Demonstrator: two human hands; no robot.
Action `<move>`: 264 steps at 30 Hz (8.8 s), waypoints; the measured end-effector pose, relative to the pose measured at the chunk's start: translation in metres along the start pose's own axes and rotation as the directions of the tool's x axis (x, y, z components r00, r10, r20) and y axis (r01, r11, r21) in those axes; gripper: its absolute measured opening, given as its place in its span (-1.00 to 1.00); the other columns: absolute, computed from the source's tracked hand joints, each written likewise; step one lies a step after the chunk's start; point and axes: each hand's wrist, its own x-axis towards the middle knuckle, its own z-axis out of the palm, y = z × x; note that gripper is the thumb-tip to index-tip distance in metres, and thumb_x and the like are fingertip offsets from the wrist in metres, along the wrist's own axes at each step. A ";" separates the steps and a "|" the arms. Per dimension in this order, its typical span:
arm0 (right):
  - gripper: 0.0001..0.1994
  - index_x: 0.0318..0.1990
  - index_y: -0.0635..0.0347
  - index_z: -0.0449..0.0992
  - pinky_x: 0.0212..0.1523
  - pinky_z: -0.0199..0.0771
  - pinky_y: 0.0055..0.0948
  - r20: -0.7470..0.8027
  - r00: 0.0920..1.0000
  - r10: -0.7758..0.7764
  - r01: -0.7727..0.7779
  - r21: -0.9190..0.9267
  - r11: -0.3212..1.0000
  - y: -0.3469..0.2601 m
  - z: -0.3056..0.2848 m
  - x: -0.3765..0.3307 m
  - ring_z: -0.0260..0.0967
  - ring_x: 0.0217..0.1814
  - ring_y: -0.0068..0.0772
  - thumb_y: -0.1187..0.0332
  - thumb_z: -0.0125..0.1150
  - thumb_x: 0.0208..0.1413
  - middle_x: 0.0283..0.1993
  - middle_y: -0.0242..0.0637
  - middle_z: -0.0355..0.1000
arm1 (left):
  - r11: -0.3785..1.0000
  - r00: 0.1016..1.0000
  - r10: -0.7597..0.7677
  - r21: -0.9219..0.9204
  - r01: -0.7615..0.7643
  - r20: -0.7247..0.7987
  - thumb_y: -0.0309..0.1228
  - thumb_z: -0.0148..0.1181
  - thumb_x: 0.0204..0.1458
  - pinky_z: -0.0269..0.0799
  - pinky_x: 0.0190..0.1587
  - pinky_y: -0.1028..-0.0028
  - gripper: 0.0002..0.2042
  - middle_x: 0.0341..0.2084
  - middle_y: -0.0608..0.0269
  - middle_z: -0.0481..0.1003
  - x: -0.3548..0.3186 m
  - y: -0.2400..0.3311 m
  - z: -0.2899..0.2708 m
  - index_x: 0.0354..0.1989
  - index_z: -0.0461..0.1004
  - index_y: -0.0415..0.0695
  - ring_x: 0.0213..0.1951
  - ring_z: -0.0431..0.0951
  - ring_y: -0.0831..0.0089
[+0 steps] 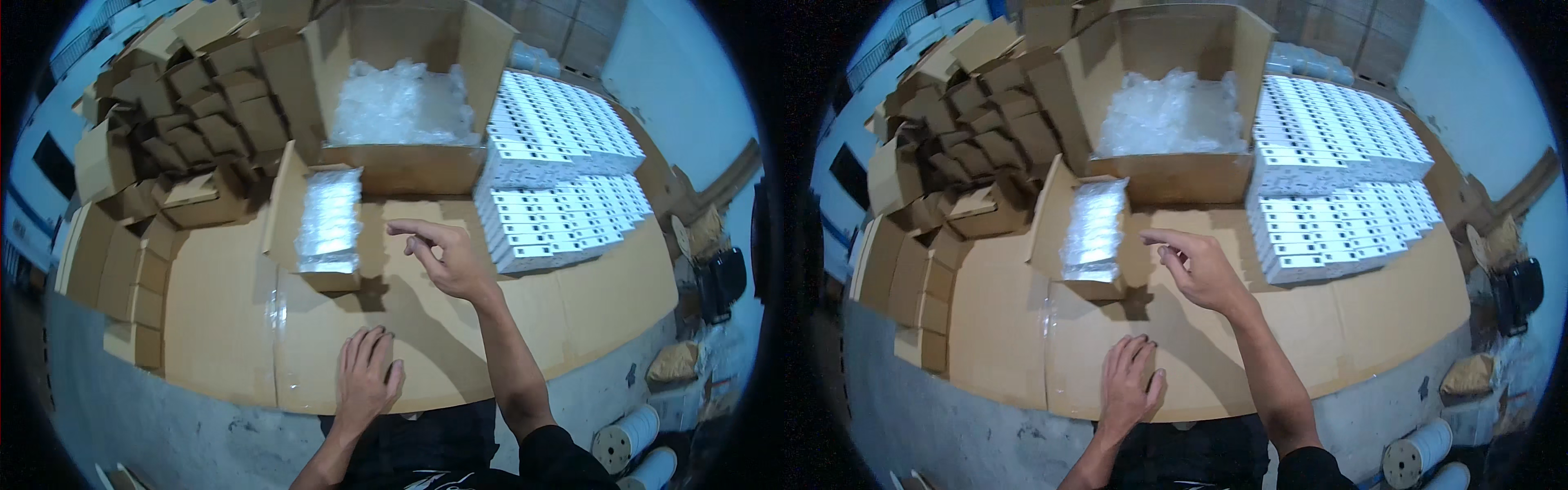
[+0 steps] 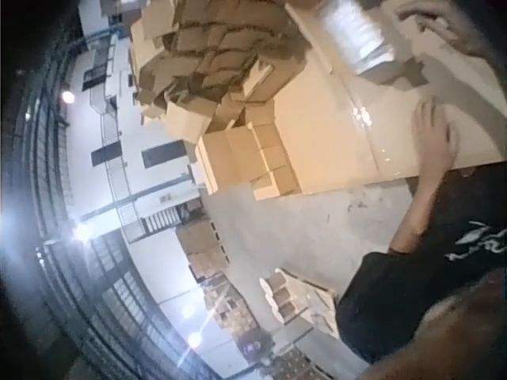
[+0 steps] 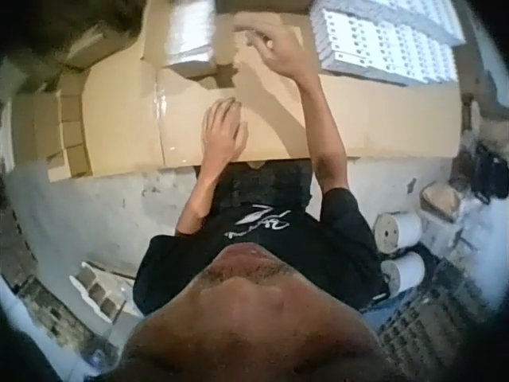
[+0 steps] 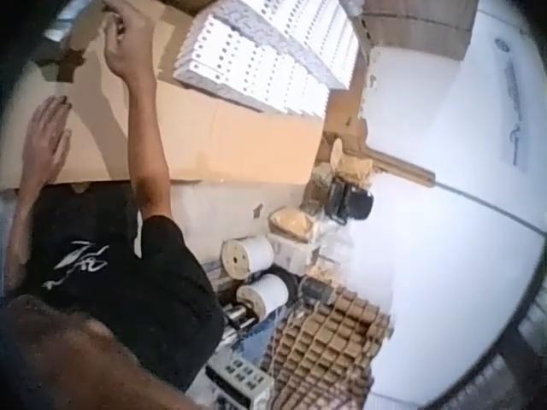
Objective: Pack small boxed products into individual plastic bags and then into a larger cardboard shipping box.
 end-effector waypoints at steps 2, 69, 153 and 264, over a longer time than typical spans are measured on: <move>-0.66 0.14 0.21 0.55 -0.18 0.56 -0.42 -0.135 0.990 -0.040 0.035 -0.040 0.999 0.008 -0.028 -0.018 0.58 -0.20 -0.39 0.55 0.08 0.23 -0.03 -0.17 0.63 | 1.000 1.000 0.022 -0.022 -0.022 -0.010 -0.42 0.30 -0.04 0.19 0.34 0.04 -0.53 0.14 -0.03 0.42 0.000 0.000 0.001 0.11 0.47 -0.24 0.26 0.31 -0.07; -0.68 0.02 0.22 0.48 -0.21 0.61 -0.29 -0.715 0.699 0.038 -0.546 -0.498 0.673 0.080 -0.315 -0.253 0.53 -0.13 -0.07 0.62 0.23 0.10 -0.07 -0.09 0.41 | 0.995 0.999 0.017 -0.104 -0.013 0.038 -0.35 0.13 0.21 0.28 0.28 0.06 -0.61 0.18 -0.15 0.38 0.012 0.014 0.009 0.14 0.46 -0.31 0.23 0.36 -0.12; -0.40 0.23 0.38 0.34 0.47 0.06 0.02 -0.287 0.943 0.169 -0.302 -0.520 0.799 0.052 0.017 -0.163 0.18 0.43 0.08 0.36 0.23 -0.01 0.28 0.06 0.33 | 0.953 0.858 0.114 -0.188 -0.236 -0.502 -0.43 0.26 0.06 0.51 0.00 0.23 -0.79 -0.26 0.00 0.62 0.428 0.022 -0.082 -0.16 0.59 -0.23 -0.14 0.62 0.12; -0.80 -0.02 0.30 0.47 -0.21 0.47 -0.60 -0.126 0.860 0.494 -0.287 0.680 0.675 0.014 0.071 -0.176 0.42 -0.21 -0.71 0.48 0.27 0.26 -0.27 -0.40 0.49 | 0.627 0.912 -0.409 -0.738 0.249 -0.040 -0.37 0.05 0.37 0.22 -0.42 0.61 -0.84 -0.51 0.46 0.39 0.031 -0.012 0.016 -0.22 0.38 -0.21 -0.44 0.27 0.73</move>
